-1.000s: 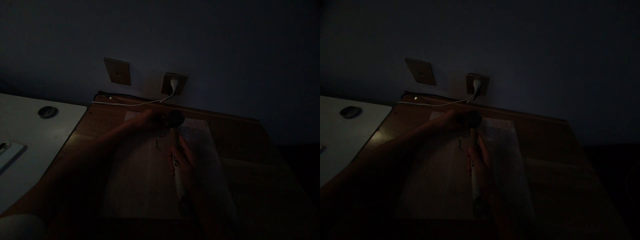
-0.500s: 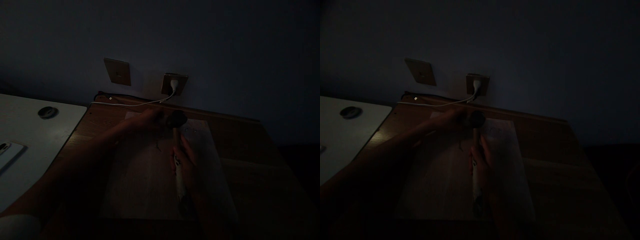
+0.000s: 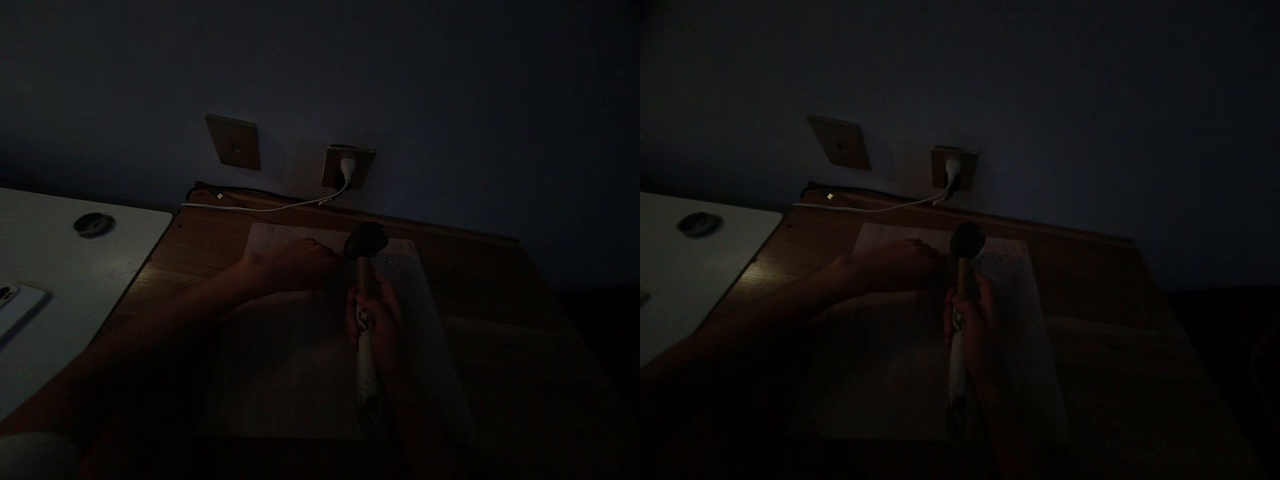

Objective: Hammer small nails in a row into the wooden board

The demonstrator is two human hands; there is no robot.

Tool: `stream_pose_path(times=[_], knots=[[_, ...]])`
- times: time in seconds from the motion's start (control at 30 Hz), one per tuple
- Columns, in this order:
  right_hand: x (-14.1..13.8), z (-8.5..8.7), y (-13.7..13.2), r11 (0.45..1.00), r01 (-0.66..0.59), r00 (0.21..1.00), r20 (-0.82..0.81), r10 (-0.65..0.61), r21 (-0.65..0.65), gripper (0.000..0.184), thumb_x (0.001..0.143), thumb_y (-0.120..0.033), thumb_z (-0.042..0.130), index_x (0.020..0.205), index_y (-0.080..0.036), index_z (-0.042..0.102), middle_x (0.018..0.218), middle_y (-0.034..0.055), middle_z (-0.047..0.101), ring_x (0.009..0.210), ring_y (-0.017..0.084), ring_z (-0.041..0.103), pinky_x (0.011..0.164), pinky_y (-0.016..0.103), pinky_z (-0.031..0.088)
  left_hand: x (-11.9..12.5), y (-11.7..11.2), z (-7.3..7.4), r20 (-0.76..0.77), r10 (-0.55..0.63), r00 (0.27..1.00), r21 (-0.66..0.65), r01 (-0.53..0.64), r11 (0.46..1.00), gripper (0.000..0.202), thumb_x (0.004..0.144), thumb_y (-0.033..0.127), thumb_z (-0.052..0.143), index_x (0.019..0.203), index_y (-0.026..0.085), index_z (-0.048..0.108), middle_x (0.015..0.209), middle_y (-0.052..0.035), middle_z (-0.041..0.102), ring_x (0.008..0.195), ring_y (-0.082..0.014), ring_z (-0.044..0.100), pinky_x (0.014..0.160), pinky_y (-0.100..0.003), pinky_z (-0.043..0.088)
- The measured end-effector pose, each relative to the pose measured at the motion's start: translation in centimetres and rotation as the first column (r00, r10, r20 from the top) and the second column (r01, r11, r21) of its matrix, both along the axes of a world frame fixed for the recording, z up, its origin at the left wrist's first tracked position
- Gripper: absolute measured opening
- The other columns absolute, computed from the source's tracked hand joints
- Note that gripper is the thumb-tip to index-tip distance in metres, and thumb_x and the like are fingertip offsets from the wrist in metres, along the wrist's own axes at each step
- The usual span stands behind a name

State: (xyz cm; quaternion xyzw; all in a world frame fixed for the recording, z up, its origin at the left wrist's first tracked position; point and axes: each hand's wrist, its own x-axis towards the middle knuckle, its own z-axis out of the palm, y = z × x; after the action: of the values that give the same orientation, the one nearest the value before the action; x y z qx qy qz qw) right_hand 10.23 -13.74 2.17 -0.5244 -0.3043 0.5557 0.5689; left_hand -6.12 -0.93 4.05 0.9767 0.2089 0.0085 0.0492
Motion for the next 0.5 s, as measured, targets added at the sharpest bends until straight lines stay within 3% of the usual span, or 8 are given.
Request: stream_pose_path(times=[0.1,0.2,0.37,0.5], knots=[[0.2,0.0,-0.2,0.999,-0.028,0.999,0.040,0.029,-0.024,0.033,0.092,-0.046,0.070,0.116,-0.028,0.055,0.063,-0.0122,0.058,0.032,0.007,0.042,0.030,0.020,0.032,-0.4,0.1,0.4,-0.046,0.021,0.999,0.008,-0.021,1.000,0.008,0.095,0.012,0.066,0.097,0.014,0.074,0.096,-0.0123,0.078,0.084,-0.0227,0.075,0.070,-0.031,0.051],[0.1,0.2,-0.3,0.995,-0.084,0.996,0.034,0.086,-0.053,0.045,0.093,-0.060,0.070,0.120,-0.026,0.059,0.059,-0.0125,0.052,0.032,0.008,0.042,0.028,0.021,0.033,-0.7,0.3,0.9,-0.018,0.048,0.999,-0.041,-0.049,0.998,0.011,0.093,0.008,0.065,0.094,0.015,0.073,0.094,-0.0109,0.078,0.080,-0.0216,0.074,0.066,-0.030,0.048],[0.4,0.8,-0.1,0.992,-0.107,0.994,0.019,0.109,-0.067,0.045,0.089,-0.060,0.074,0.114,-0.024,0.063,0.064,-0.0107,0.056,0.034,0.007,0.044,0.029,0.020,0.035,-1.8,2.4,1.5,0.076,0.119,0.990,-0.276,-0.094,0.957,0.009,0.084,0.009,0.067,0.085,0.018,0.070,0.082,-0.0033,0.074,0.069,-0.0167,0.068,0.060,-0.026,0.043],[2.0,1.7,0.2,0.980,-0.170,0.974,0.136,0.183,-0.105,0.044,0.085,-0.062,0.075,0.103,-0.023,0.062,0.062,-0.0098,0.057,0.033,0.007,0.041,0.028,0.020,0.033,-3.1,4.5,0.2,0.275,0.273,0.922,-0.352,-0.167,0.921,0.011,0.078,0.010,0.068,0.087,0.016,0.071,0.086,-0.0028,0.074,0.074,-0.0148,0.066,0.064,-0.024,0.046]])
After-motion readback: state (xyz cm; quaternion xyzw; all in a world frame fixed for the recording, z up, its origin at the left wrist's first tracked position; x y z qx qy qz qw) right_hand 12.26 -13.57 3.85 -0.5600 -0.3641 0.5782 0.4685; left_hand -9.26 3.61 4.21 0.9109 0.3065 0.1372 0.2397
